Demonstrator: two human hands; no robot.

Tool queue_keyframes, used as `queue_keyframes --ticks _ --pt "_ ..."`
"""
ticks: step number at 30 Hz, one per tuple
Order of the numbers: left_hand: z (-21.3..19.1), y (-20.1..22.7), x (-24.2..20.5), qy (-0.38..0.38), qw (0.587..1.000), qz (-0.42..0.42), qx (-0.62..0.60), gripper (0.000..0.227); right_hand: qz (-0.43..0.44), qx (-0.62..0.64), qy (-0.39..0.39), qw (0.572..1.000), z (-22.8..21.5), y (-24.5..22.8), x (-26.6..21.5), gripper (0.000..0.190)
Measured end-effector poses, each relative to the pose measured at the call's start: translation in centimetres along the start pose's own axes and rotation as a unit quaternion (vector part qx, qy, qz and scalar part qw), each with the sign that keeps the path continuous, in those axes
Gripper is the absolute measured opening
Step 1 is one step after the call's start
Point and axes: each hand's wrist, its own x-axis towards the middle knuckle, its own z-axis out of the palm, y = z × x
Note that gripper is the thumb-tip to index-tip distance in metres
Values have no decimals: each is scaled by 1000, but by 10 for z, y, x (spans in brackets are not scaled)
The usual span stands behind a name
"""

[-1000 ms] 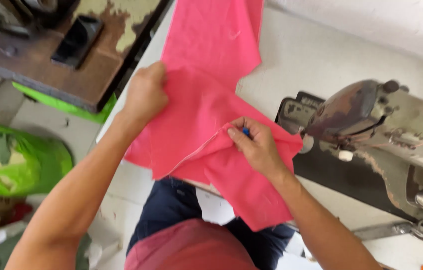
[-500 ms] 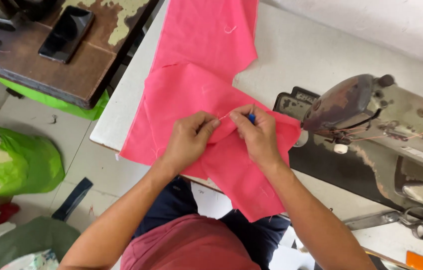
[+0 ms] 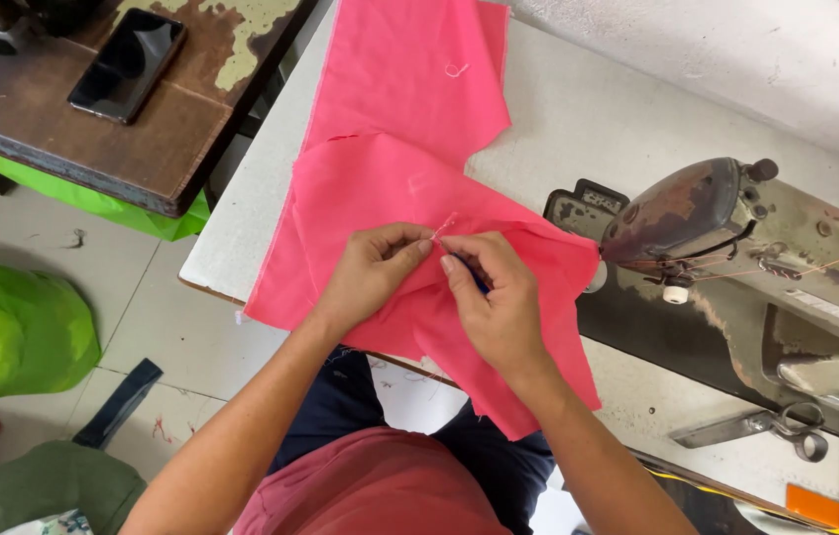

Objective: A person uses a small hand tool to pluck and remove loose threads from pink fabric pieces on a sewing table.

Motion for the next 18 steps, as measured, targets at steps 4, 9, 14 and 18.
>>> queue_keyframes --ticks 4,9,14,18 --pt "-6 -2 2 -16 999 4 -39 19 -18 -35 2 999 7 3 0 11" --pt "-9 -2 4 -22 999 -8 -30 18 -25 -46 7 999 11 3 -3 9" --pt "-10 3 3 -25 999 -14 -30 17 -28 -67 7 997 10 7 -5 11" --pt "-10 3 3 -25 998 -34 -55 18 -30 -71 4 997 9 6 -4 11"
